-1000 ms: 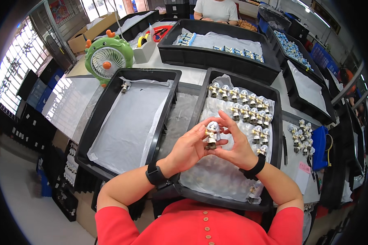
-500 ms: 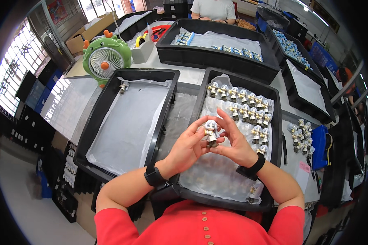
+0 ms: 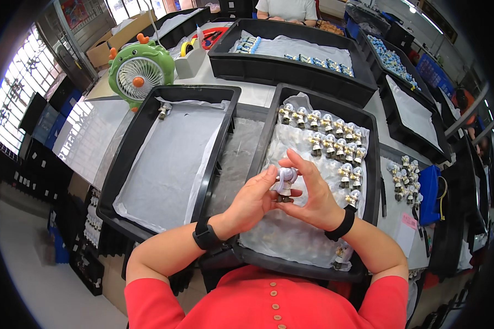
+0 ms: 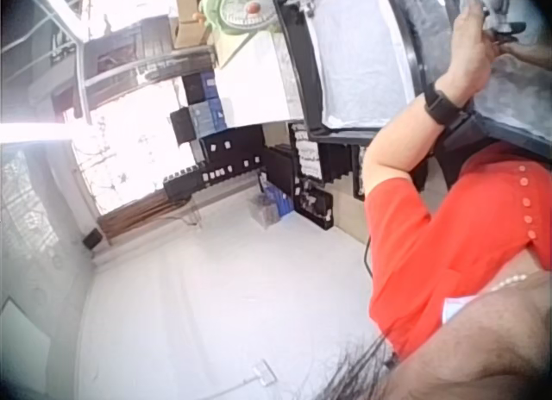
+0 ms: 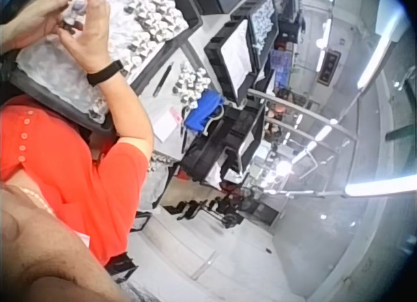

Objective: The person repeatedly picks small cylindrical components from a tray, wraps each with a white material, and places them into a second tray. The process is performed one at a time by hand in a workshop setting.

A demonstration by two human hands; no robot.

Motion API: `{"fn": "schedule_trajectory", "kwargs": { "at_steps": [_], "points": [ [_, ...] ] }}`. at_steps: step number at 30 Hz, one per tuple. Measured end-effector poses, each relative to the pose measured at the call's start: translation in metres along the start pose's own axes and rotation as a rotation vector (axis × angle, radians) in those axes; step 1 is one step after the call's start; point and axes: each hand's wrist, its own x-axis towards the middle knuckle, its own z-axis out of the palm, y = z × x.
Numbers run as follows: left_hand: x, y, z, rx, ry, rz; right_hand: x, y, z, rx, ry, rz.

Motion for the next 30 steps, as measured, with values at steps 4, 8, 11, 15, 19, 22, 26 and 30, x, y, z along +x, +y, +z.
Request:
{"fn": "schedule_trajectory", "kwargs": {
  "at_steps": [4, 8, 11, 15, 19, 22, 26, 30],
  "points": [
    [0.0017, -0.0002, -0.0023, -0.021, -0.054, -0.004, 0.0015, 0.0013, -0.0016, 0.003, 0.015, -0.027],
    [0.0007, 0.001, -0.0018, 0.008, -0.075, 0.009, 0.0001, 0.0029, -0.0032, 0.04, 0.025, 0.025],
    [0.0016, -0.0002, -0.0037, 0.026, -0.086, 0.01, 0.0003, 0.0024, -0.0042, 0.029, 0.022, 0.039],
    [0.0016, 0.0003, -0.0033, 0.03, -0.099, 0.018, -0.0009, 0.0035, -0.0041, 0.036, 0.006, 0.067],
    [0.0016, 0.0002, -0.0035, -0.005, -0.097, 0.023, -0.0009, 0.0036, -0.0041, 0.053, 0.0, 0.061],
    [0.0021, -0.0005, -0.0042, -0.03, -0.085, 0.017, -0.0004, 0.0057, -0.0039, 0.055, -0.009, 0.083],
    [0.0032, -0.0011, -0.0053, -0.05, -0.068, 0.002, 0.0008, 0.007, -0.0045, 0.226, -0.035, 0.228],
    [0.004, -0.0008, -0.0054, -0.073, -0.061, -0.008, 0.0009, 0.0097, -0.0042, 0.268, -0.035, 0.247]
  ]
}}
